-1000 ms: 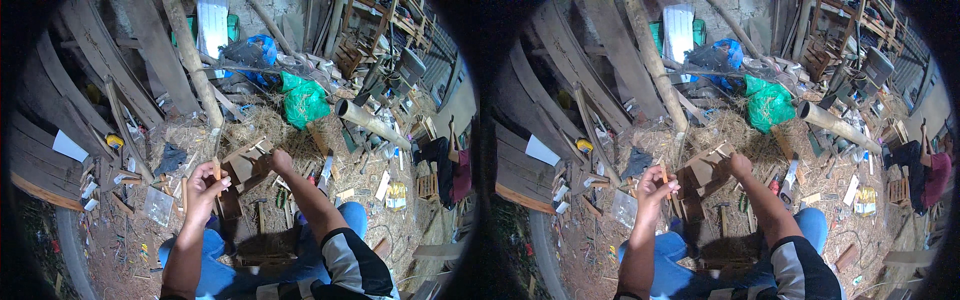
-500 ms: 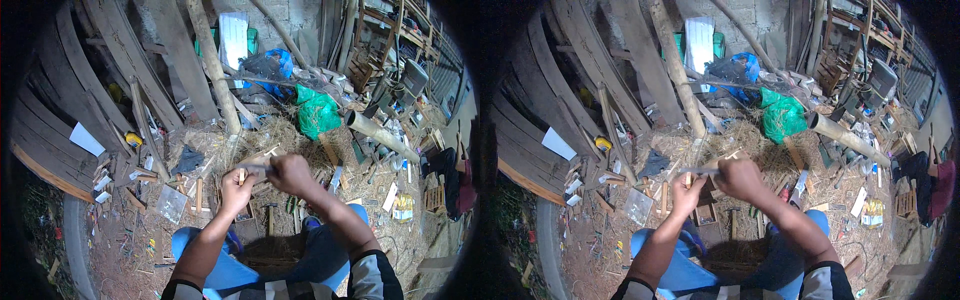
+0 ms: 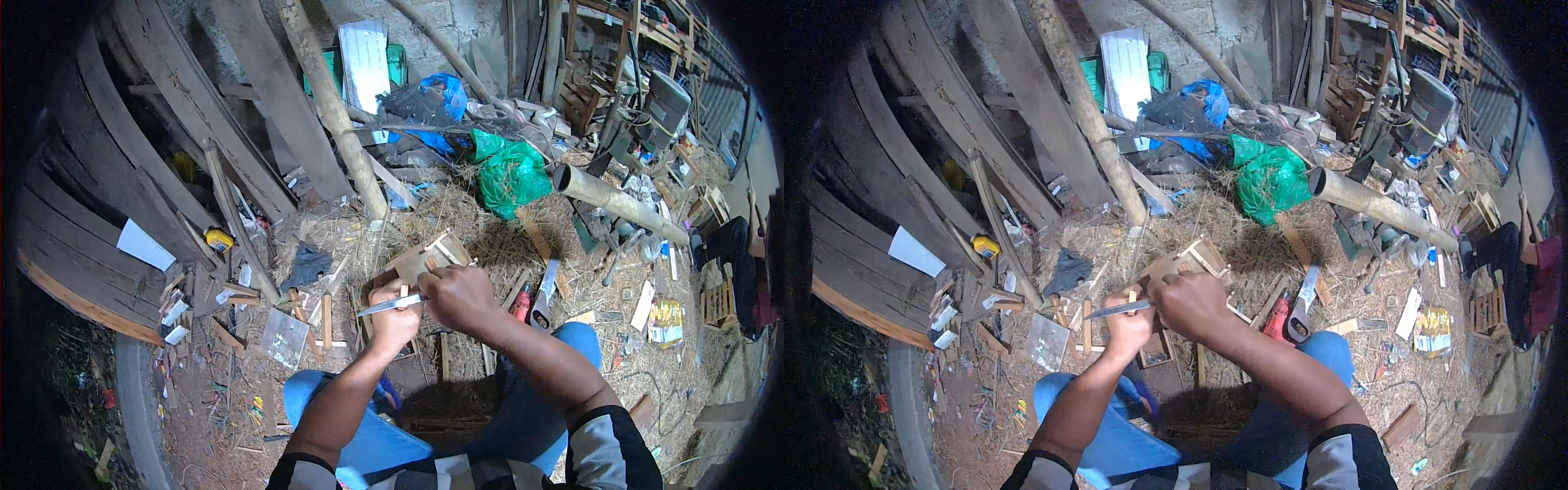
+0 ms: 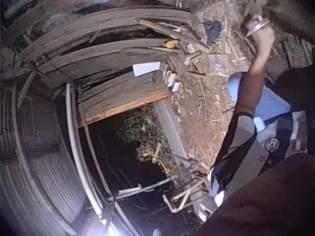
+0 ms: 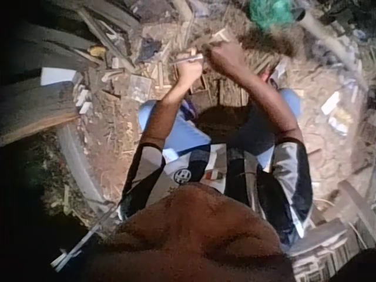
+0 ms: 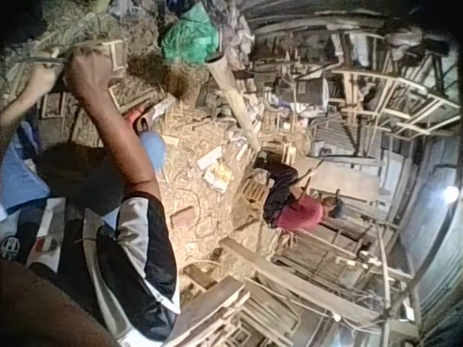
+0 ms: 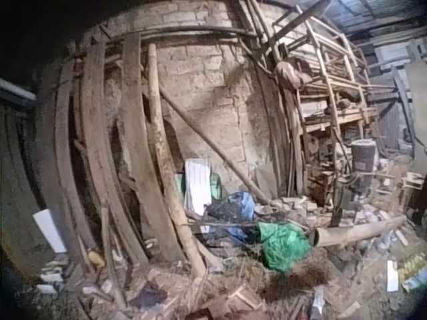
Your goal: The person assembles a wooden box, applying glue to wooden strips, positioning them onto the box frame, and sawing off excess wood before hammering pieces into place.
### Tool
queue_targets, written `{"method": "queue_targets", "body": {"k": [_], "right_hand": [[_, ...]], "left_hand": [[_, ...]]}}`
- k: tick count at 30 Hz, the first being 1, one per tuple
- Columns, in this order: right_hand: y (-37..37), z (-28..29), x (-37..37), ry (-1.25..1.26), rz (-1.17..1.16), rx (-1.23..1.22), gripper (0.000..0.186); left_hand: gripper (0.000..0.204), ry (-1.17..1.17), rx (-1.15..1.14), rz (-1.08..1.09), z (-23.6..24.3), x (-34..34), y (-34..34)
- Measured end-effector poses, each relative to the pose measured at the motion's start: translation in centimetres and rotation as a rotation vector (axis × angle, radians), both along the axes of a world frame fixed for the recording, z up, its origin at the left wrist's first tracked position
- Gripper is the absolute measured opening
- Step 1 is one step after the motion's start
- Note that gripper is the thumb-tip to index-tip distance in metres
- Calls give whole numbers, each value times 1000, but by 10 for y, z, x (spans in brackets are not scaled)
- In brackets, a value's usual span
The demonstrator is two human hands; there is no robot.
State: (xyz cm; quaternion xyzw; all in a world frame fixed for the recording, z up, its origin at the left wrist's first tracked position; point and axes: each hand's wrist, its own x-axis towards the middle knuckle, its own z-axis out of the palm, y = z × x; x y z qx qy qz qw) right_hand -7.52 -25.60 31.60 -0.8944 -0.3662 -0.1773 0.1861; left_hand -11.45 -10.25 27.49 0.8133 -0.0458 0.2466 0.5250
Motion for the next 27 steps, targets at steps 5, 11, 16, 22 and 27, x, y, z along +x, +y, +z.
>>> {"method": "queue_targets", "body": {"k": [5, 11, 16, 22, 27], "right_hand": [[2, -4, 2, 99, -33, -80, 10], [1, -21, 18, -25, -116, 6, 10], [-56, -55, 85, 144, -510, -166, 13], [-41, -18, 47, 58, -460, 58, 9], [8, -11, -20, 44, -104, 45, 9]], "left_hand": [[27, -37, -17, -23, 1, 1, -5], [28, 118, -212, -24, -7, 1, -8], [34, -286, 122, -258, 3, -19, 2], [36, 18, -191, -40, -5, -20, 11], [27, 30, 9, -20, -9, -22, 15]]}}
